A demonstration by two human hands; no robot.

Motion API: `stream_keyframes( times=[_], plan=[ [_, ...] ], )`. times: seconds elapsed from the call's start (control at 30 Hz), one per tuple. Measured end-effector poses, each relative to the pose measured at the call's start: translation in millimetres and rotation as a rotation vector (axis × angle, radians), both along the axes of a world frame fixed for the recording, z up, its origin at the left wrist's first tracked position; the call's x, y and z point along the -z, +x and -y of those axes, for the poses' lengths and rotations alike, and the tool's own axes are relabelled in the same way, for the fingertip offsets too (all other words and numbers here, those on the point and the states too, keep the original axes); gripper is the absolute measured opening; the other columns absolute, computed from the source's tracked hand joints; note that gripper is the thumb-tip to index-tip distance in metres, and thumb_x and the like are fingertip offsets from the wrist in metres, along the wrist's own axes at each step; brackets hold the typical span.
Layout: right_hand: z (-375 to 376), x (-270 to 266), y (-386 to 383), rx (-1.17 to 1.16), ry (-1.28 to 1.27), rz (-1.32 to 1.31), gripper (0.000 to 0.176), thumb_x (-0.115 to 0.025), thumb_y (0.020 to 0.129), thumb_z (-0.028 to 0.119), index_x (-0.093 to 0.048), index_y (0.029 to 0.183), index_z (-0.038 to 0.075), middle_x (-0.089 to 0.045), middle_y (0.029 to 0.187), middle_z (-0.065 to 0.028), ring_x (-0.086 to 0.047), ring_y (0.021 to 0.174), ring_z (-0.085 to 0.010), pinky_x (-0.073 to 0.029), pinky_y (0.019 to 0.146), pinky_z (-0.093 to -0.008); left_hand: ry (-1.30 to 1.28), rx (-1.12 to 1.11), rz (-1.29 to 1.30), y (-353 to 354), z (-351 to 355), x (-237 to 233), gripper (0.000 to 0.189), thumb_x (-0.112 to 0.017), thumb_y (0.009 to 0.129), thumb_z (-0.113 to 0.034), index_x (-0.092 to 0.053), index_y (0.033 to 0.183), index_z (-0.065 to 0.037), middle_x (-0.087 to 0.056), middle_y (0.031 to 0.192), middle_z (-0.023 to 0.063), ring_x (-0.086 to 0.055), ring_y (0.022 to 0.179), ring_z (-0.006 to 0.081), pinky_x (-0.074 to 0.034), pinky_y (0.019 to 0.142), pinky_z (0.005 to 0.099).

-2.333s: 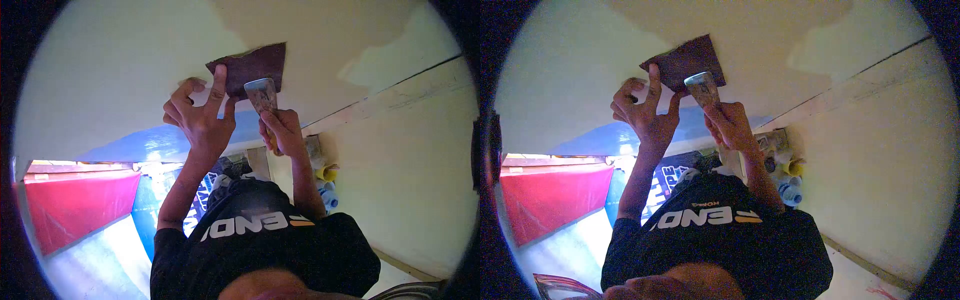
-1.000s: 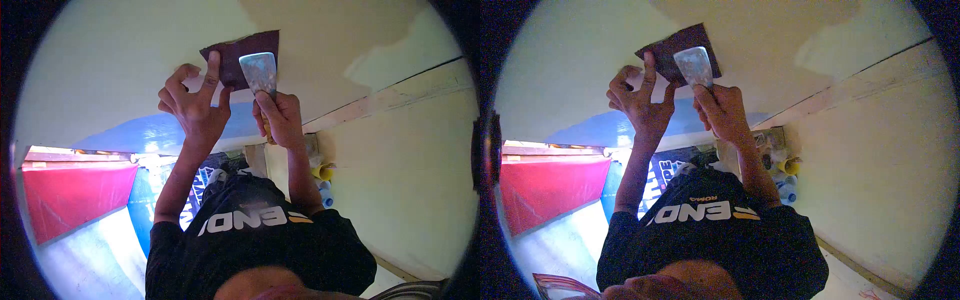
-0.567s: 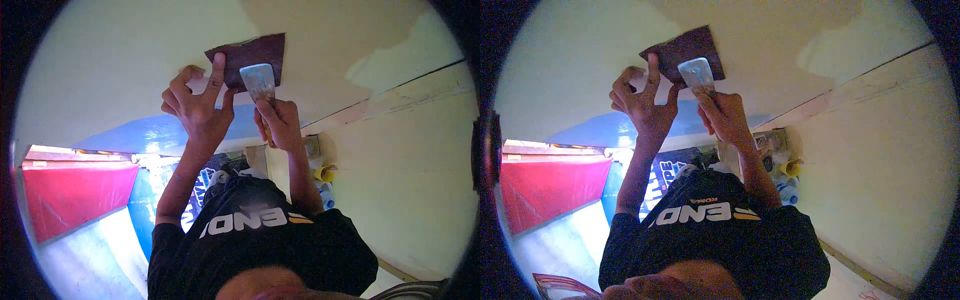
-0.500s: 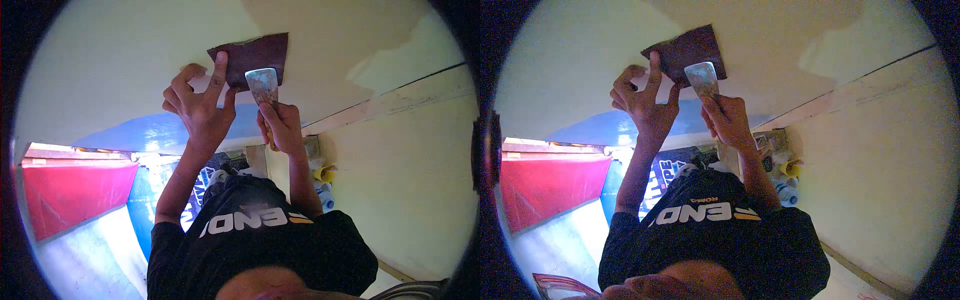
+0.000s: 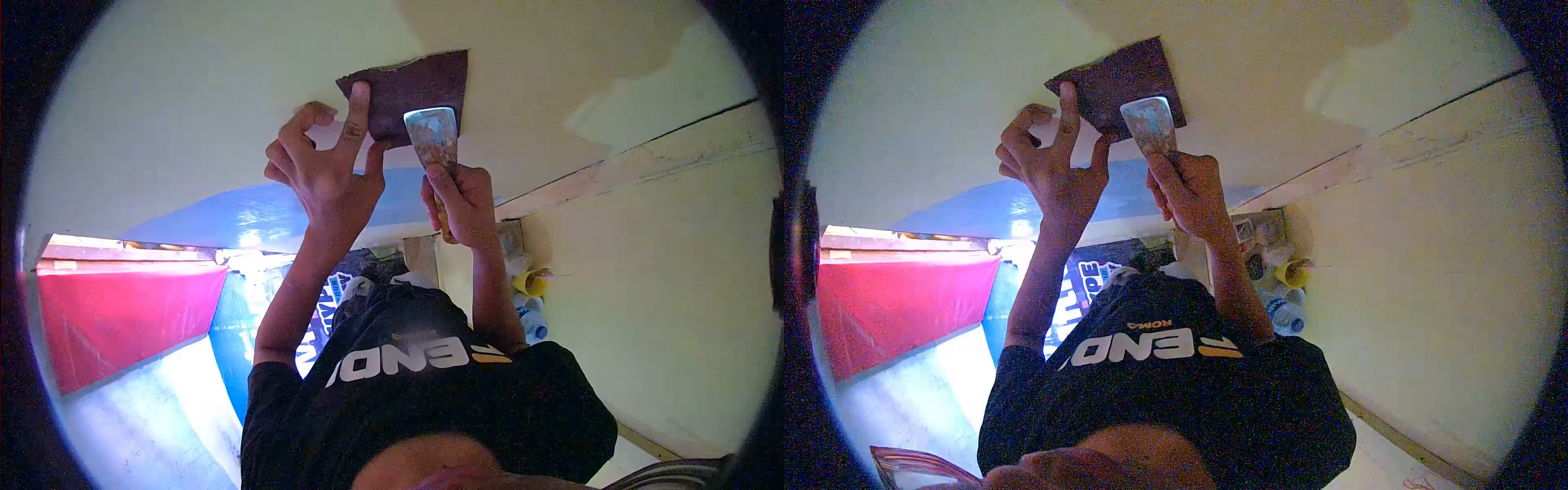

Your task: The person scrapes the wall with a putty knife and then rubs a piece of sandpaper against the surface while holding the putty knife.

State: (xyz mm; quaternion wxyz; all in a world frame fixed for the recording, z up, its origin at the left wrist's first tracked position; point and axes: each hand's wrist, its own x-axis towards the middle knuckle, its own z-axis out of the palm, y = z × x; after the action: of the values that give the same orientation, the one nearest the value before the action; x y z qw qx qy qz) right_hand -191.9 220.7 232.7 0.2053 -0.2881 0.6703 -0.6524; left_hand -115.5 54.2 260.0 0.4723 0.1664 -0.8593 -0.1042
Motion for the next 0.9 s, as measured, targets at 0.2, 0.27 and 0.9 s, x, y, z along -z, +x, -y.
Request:
stream_keyframes(
  times=[0.2, 0.27, 0.9],
  plan=[
    [-0.5, -4.8, -1.5, 0.032, 0.029, -0.024, 0.044, -0.054, 0.102, 0.03, -0.059, 0.07, 0.001, -0.054, 0.056, -0.0031, -0.049, 0.041, -0.0097, -0.038, 0.038, -0.0256, 0.0, 0.01, 0.0, -1.2, 0.6, 0.6, 0.083, -0.088, 0.061, -0.017, -0.06, 0.137, -0.033, -0.045, 0.117, 0.0071, -0.038, 0.108, 0.0285, -0.027, 0.087, 0.0438],
    [-2.4, -6.8, -1.0, 0.022, 0.018, -0.018, 0.043, -0.055, 0.102, 0.029, -0.06, 0.07, 0.001, -0.054, 0.057, -0.0032, -0.05, 0.042, -0.0096, -0.039, 0.038, -0.0256, 0.002, 0.004, 0.002, -0.7, 0.7, 0.7, 0.083, -0.088, 0.06, -0.017, -0.06, 0.137, -0.034, -0.045, 0.118, 0.0069, -0.037, 0.108, 0.0283, -0.027, 0.087, 0.0435],
    [-5.7, -4.3, 0.6, 0.053, -0.01, -0.026, 0.04, -0.055, 0.102, 0.027, -0.06, 0.071, 0.002, -0.054, 0.054, -0.0029, -0.049, 0.041, -0.009, -0.039, 0.038, -0.026, 0.01, 0.01, 0.034, 0.2, -0.6, 0.3, 0.081, -0.088, 0.06, -0.016, -0.062, 0.135, -0.033, -0.043, 0.119, 0.0073, -0.037, 0.109, 0.0292, -0.027, 0.088, 0.044]
  ],
)
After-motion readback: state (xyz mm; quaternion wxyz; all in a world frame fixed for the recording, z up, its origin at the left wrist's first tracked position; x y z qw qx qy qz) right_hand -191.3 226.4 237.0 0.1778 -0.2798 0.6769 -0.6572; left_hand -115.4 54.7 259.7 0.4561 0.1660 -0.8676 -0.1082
